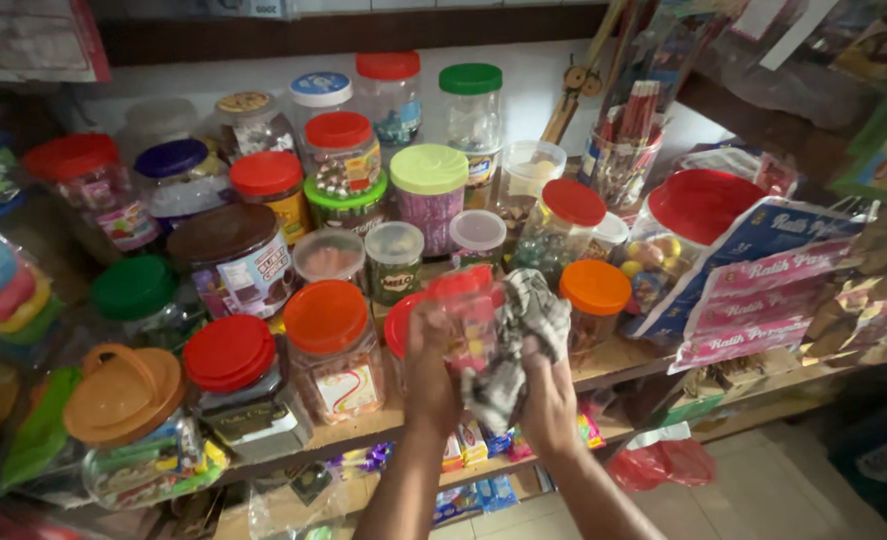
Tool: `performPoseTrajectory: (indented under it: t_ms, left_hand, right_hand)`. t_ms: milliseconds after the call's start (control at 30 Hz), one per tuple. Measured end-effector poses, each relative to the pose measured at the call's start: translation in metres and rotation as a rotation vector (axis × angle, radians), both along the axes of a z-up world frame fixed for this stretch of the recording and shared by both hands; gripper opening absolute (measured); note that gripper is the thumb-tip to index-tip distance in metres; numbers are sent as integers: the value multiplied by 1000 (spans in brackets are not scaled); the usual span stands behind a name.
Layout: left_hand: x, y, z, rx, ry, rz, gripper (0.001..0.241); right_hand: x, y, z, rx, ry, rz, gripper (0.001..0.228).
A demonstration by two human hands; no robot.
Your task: The person wipes various packaged food boxes, bags of candy, and small plastic jars with a cloth before placing them onto store shelves or back into their designated spots.
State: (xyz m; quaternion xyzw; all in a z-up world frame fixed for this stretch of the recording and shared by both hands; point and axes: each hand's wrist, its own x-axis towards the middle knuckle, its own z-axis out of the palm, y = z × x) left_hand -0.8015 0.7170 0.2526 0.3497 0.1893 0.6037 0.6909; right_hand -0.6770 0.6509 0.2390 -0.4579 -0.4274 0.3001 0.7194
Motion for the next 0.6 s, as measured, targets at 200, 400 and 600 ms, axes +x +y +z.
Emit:
performPoseTrajectory:
  t_ms: [200,400,600]
  left_hand:
    - [-9,-2,9,113,379,135,75]
    - [-9,-15,14,121,309,-60,78]
    - [0,-18,-10,116,-96,-333,78]
  right_hand:
    - [-16,-17,35,161,-204,161,56]
    - [3,-1,54,139,-46,257,49]
    - [32,18,45,-58,558,446,58]
